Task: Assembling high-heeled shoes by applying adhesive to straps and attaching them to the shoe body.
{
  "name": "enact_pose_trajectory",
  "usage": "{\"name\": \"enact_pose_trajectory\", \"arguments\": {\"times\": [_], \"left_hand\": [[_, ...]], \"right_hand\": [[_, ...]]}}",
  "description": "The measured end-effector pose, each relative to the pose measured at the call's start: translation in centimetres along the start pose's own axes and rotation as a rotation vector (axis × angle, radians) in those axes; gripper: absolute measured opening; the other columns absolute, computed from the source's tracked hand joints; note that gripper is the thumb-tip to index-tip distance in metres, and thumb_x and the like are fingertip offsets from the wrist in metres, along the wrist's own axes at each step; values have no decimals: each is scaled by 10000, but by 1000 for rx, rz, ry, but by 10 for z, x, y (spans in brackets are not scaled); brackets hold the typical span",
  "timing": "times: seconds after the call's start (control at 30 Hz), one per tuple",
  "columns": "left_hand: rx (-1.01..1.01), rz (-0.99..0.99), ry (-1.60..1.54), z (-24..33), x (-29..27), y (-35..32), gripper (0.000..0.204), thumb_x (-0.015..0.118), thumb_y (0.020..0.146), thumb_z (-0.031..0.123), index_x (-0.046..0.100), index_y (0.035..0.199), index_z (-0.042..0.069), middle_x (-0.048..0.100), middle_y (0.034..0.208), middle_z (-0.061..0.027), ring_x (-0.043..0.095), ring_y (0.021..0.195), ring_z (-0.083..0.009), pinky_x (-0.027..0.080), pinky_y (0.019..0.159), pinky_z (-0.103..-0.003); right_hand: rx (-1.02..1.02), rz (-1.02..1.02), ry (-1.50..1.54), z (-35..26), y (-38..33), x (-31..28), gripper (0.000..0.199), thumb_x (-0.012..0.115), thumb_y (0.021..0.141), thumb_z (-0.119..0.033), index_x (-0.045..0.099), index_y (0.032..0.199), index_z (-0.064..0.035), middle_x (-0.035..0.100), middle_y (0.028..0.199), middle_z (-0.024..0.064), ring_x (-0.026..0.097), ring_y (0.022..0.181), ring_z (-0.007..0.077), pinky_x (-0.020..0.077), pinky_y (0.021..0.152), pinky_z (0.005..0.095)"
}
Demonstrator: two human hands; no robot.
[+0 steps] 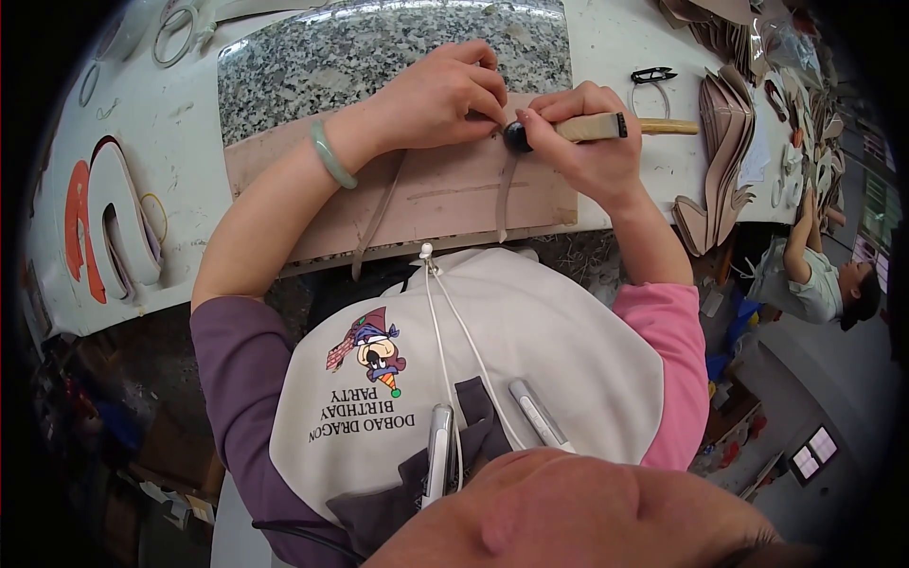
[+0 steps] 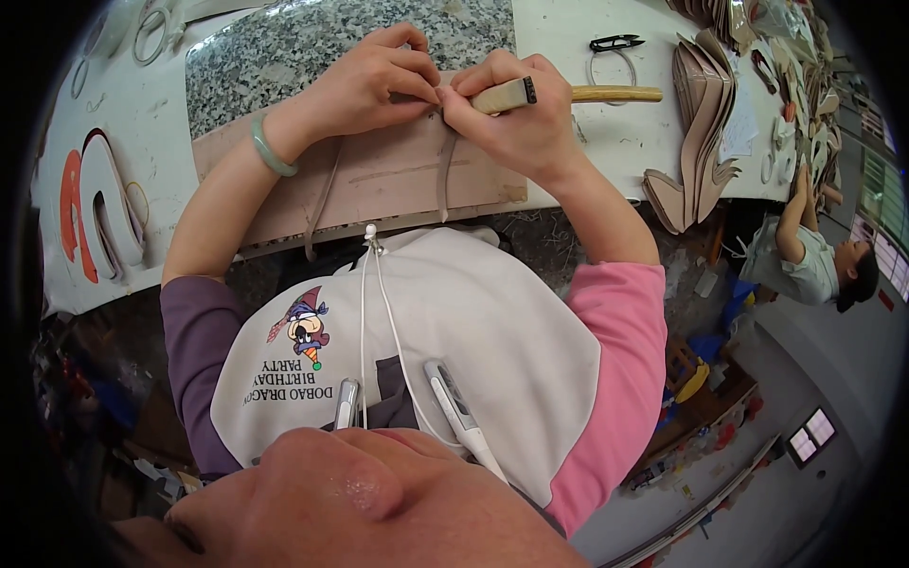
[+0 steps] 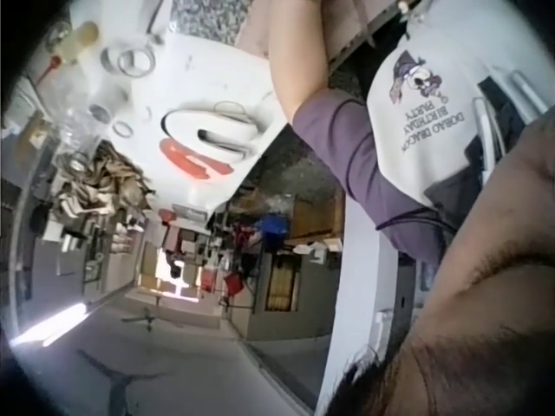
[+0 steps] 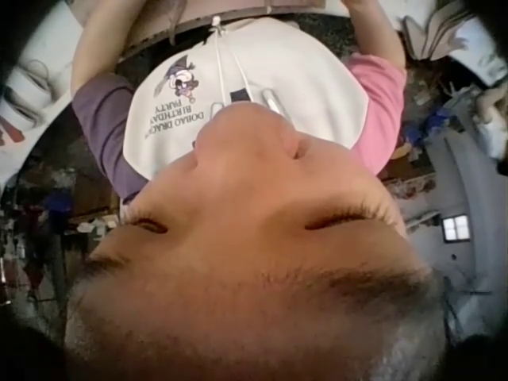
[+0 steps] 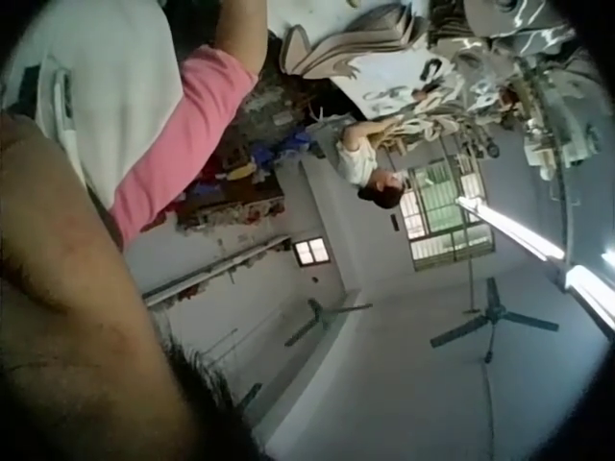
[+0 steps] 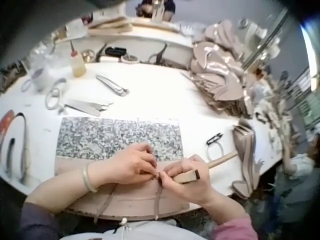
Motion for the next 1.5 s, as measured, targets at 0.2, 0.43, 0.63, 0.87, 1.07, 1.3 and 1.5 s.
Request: {"name": "enact_pose_trajectory", "arguments": {"times": [0.2,0.43,0.63,0.87,1.07,1.3,1.5], "left_hand": [[-60,-2,-73,-4,1,0,48,692,741,133,737,756,134,635,844,57,498,919,-178,441,867,-325],[-102,-16,-11,-3,-3,-3,49,695,728,152,738,750,143,619,806,52,491,862,-179,430,823,-329],[-151,16,62,1,-1,-5,50,688,725,159,736,740,153,615,786,59,500,853,-176,425,790,-309],[-200,139,118,6,1,-13,58,681,732,164,737,747,166,615,791,61,511,871,-174,426,795,-300],[-211,151,86,5,1,-14,59,685,729,169,738,753,174,624,816,65,516,884,-170,431,811,-294],[-247,167,52,4,-2,-17,59,683,739,171,741,749,172,631,835,70,504,885,-172,423,846,-303],[-340,161,52,4,-1,-22,71,680,754,194,746,753,168,635,870,74,486,903,-181,406,877,-321]], "right_hand": [[7,-9,-38,3,1,5,194,759,693,20,581,699,-58,696,731,45,601,668,117,450,620,214],[37,-13,3,7,0,6,191,765,691,11,589,699,-62,703,747,38,573,645,105,447,618,214],[4,-17,-16,2,6,5,187,766,691,11,595,703,-62,707,759,43,573,645,103,446,605,212],[-23,-18,-40,3,11,4,185,763,696,14,593,706,-56,706,762,48,587,645,108,452,585,203],[66,-41,60,15,13,11,173,762,712,3,594,710,-39,703,770,59,603,643,117,468,578,205],[68,-49,57,8,17,7,169,762,724,-10,595,712,-30,700,781,68,609,643,119,474,570,209],[73,-91,19,13,15,12,161,757,725,-10,599,705,-33,699,781,67,604,638,117,469,570,208]]}}
Point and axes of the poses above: each hand's wrist, its own y-axis towards the middle knuckle, its own x-axis out of the palm, z = x × y, the point moved 4 cm from there along y, towards the middle knuckle
